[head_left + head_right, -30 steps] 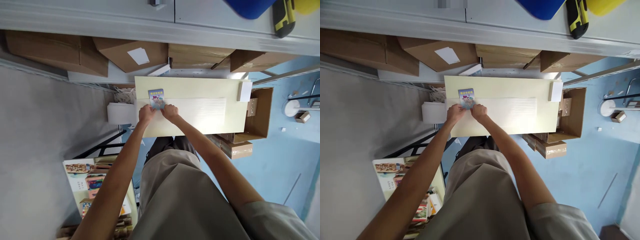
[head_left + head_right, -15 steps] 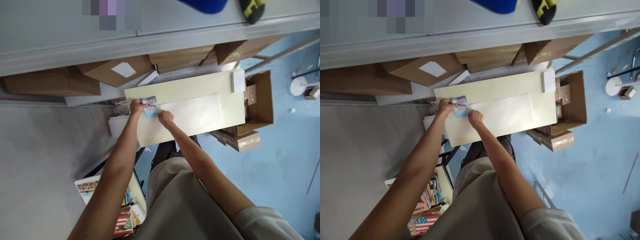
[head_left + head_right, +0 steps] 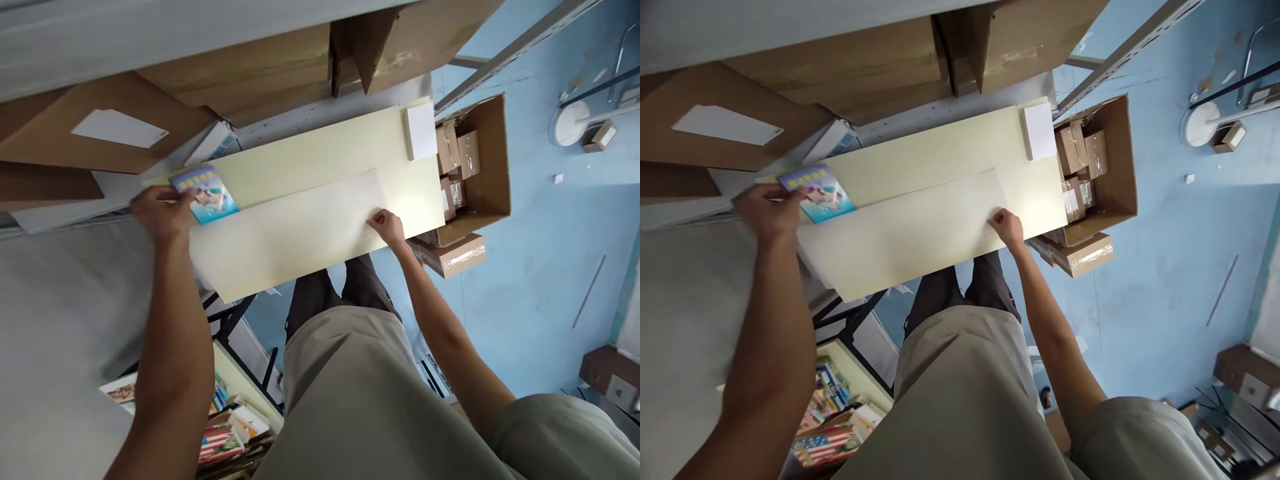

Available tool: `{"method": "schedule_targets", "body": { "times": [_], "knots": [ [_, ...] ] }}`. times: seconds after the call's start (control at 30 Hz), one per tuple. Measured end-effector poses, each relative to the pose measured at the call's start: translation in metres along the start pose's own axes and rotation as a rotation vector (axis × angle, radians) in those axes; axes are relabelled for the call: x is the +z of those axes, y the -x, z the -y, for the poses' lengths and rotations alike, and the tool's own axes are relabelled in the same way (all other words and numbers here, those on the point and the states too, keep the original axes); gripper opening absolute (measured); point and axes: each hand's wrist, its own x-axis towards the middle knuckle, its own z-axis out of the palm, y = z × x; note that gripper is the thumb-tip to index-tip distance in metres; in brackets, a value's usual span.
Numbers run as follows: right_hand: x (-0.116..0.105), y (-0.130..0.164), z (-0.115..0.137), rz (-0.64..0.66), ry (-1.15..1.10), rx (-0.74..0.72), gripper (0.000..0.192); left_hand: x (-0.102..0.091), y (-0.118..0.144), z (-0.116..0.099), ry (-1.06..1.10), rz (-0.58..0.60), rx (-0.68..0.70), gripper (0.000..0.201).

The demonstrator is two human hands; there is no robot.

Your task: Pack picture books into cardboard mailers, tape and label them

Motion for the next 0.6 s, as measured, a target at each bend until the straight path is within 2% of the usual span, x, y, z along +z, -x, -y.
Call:
{"method": "schedule_targets", "body": {
  "times": [0.07,0.13,0.17,0.23,0.3,0.37,0.43,0.47,0.53,0.6],
  "knots": [
    [0.001,-0.007,-0.006,0.021,-0.001,-0.033,0.012,-0.015,0.011,-0.037,0.032,-0.131,0.051,0.017],
    [0.002,-0.011,-0.007,0.031,0.015,-0.053,0.012,-0.023,0.033,-0.08,0.159,-0.233,0.159,0.023],
    [0.002,-0.013,-0.008,0.039,0.022,-0.062,0.011,-0.023,0.048,-0.101,0.246,-0.235,0.185,0.026],
    [0.001,-0.016,-0.009,0.062,0.037,-0.079,0.01,-0.013,0.083,-0.141,0.428,-0.112,0.215,0.02],
    [-0.002,-0.019,-0.01,0.087,0.057,-0.096,0.009,0.012,0.122,-0.169,0.565,0.191,0.157,0.024],
    [-0.004,-0.024,-0.011,0.111,0.082,-0.115,0.008,0.048,0.157,-0.183,0.618,0.483,0.052,0.035],
    [-0.006,-0.027,-0.012,0.126,0.105,-0.124,0.008,0.087,0.184,-0.183,0.625,0.638,-0.034,0.041],
    [-0.006,-0.029,-0.012,0.132,0.114,-0.129,0.008,0.106,0.193,-0.18,0.606,0.67,-0.077,0.039],
    [-0.006,-0.03,-0.012,0.141,0.126,-0.139,0.009,0.135,0.204,-0.171,0.531,0.651,-0.156,0.032],
    [-0.006,-0.031,-0.012,0.154,0.139,-0.151,0.011,0.153,0.208,-0.163,0.478,0.61,-0.192,0.024]
  ]
}}
